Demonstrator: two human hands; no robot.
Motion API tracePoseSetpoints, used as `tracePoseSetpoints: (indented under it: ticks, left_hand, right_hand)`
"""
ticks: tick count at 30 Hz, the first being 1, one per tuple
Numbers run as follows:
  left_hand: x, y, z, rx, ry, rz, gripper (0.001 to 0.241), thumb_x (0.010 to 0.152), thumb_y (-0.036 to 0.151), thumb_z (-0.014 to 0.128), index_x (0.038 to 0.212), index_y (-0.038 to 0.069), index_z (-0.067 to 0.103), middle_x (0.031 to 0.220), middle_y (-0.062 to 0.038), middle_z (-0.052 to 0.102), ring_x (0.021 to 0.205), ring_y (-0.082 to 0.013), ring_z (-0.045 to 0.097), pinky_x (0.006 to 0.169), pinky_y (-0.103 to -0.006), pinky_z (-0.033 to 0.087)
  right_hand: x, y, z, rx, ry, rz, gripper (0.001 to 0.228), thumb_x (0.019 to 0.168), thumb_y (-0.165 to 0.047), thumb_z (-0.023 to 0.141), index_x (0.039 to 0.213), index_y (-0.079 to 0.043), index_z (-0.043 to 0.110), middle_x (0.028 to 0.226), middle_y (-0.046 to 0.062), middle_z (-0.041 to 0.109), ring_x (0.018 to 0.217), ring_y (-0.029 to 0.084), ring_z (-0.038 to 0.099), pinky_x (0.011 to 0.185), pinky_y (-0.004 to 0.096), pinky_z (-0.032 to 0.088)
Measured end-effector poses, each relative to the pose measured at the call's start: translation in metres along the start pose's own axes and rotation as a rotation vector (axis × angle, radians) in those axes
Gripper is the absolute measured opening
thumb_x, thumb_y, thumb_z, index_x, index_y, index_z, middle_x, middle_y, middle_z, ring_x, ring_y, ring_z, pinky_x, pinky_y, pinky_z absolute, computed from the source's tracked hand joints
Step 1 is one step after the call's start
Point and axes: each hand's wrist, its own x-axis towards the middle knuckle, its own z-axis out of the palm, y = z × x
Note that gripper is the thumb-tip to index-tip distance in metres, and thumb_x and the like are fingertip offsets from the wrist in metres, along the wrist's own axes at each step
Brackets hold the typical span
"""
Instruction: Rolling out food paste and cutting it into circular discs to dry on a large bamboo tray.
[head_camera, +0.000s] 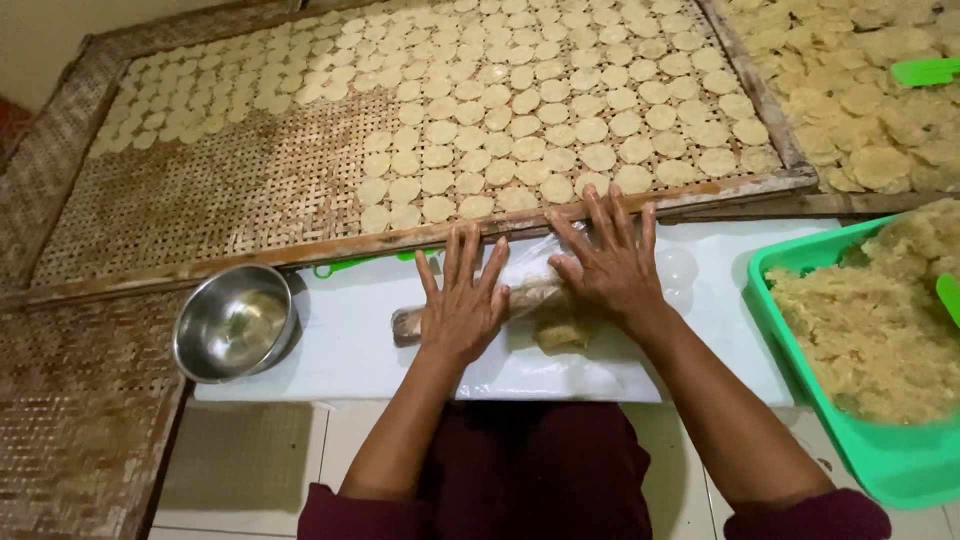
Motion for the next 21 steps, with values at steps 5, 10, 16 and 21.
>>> tracePoseSetpoints:
  ticks: [5, 10, 16, 21]
  left_hand:
    - [0.008, -0.007, 0.005, 0.007, 0.014, 0.027, 0.062, 0.107, 0.047, 0.028, 0.166, 0.033, 0.013, 0.173, -0.014, 0.003, 0.158, -0.0378, -0.012, 0.115, -0.0754, -0.007]
    - [0.045, -0.031, 0.025, 0.029, 0.119, 0.068, 0.063, 0.109, 0.052, 0.031, 0.166, 0.031, 0.016, 0.173, -0.017, 0.003, 0.157, -0.0404, -0.013, 0.114, -0.0763, -0.008]
    - [0.094, -0.037, 0.015, 0.24, 0.524, 0.114, 0.057, 0.103, 0.032, 0.054, 0.158, 0.024, 0.041, 0.172, -0.017, 0.017, 0.159, -0.0381, 0.005, 0.112, -0.0815, -0.002]
    - [0.104, -0.041, 0.02, 0.127, 0.54, 0.115, 0.058, 0.103, 0.044, 0.048, 0.158, 0.027, 0.041, 0.171, -0.017, 0.021, 0.158, -0.0407, 0.009, 0.112, -0.0827, 0.004]
  right_hand:
    - [0.003, 0.001, 0.005, -0.012, 0.068, 0.036, 0.063, 0.102, -0.069, 0.032, 0.158, -0.042, 0.032, 0.171, 0.013, 0.016, 0.158, 0.039, 0.003, 0.119, 0.072, 0.006]
    - [0.038, 0.008, 0.014, 0.015, 0.026, 0.137, 0.066, 0.101, -0.077, 0.019, 0.156, -0.044, 0.036, 0.175, 0.008, 0.004, 0.159, 0.037, -0.01, 0.118, 0.073, -0.004]
    - [0.078, 0.012, 0.009, -0.013, 0.245, 0.112, 0.052, 0.109, -0.057, 0.037, 0.151, -0.029, 0.049, 0.173, 0.011, 0.017, 0.158, 0.038, 0.006, 0.118, 0.072, -0.001]
    - [0.094, 0.021, 0.022, -0.05, 0.155, 0.003, 0.054, 0.107, -0.062, 0.033, 0.152, -0.036, 0.049, 0.175, 0.007, 0.013, 0.159, 0.038, -0.001, 0.119, 0.072, 0.001]
